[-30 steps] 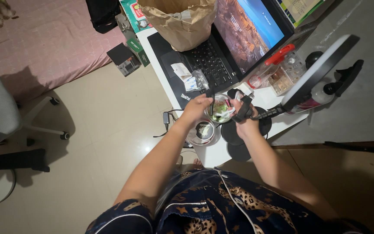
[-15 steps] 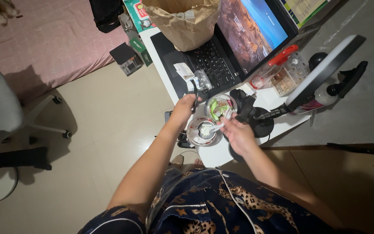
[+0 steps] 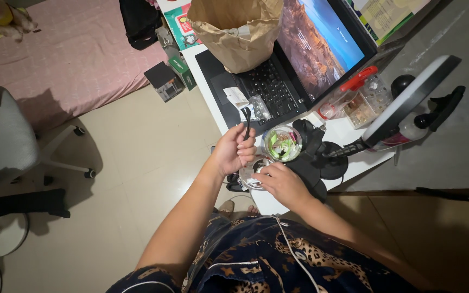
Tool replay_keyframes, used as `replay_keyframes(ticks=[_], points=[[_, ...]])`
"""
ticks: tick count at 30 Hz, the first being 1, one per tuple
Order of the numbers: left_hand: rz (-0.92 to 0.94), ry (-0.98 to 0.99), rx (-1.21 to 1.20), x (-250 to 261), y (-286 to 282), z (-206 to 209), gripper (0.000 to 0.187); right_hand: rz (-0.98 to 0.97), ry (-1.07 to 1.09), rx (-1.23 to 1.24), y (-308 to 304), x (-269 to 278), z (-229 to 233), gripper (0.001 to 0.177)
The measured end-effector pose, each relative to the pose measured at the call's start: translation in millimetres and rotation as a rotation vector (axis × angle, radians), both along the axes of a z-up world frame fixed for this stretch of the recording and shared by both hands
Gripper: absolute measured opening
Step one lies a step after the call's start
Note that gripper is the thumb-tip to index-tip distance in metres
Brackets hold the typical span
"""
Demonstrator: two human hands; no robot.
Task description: The person organizes small items on a cluttered desk by placing them into a clear plastic container. They handle various objects including a small packet, a green item, and a red packet, then secure the container with a lid and move it to a different location.
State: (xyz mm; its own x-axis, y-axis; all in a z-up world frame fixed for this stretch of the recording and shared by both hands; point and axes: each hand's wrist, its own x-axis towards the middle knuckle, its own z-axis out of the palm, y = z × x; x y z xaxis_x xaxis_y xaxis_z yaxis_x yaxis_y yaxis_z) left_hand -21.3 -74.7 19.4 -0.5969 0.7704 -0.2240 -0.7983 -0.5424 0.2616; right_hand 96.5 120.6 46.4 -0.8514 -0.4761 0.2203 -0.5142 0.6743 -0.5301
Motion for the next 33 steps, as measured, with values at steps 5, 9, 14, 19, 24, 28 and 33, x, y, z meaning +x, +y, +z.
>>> replay_keyframes(ticks=[5,9,14,19,24,28,33], points=[[0.14,0.314,-0.408,-19,-10,30,0.028,-0.053,-0.042,0.14,-6,-6,-19,0.048],[0.629,1.412,-1.407,-65,-26,95,0.026,-0.021,-0.126,0.295,-7,-16,-26,0.051],[0.979,1.655,-1.537,-126,-39,180,0.017,-0.115,-0.103,0.067,1,-16,1,0.051],[1.251,1.887,-1.682,-218,-39,156,0.006,-0.482,-0.029,0.002,41,-23,-34,0.039],[1.114,2.028,-1.942,-270,-18,111,0.001,-0.583,0.137,0.044,54,-52,-51,0.037],[0.942,2.0,-2.036,-257,-6,111,0.016,-0.584,0.044,-0.006,54,-67,-45,0.037],[0.859,1.88,-1.97,-213,-11,131,0.044,-0.465,0.165,0.024,42,-76,-38,0.026]])
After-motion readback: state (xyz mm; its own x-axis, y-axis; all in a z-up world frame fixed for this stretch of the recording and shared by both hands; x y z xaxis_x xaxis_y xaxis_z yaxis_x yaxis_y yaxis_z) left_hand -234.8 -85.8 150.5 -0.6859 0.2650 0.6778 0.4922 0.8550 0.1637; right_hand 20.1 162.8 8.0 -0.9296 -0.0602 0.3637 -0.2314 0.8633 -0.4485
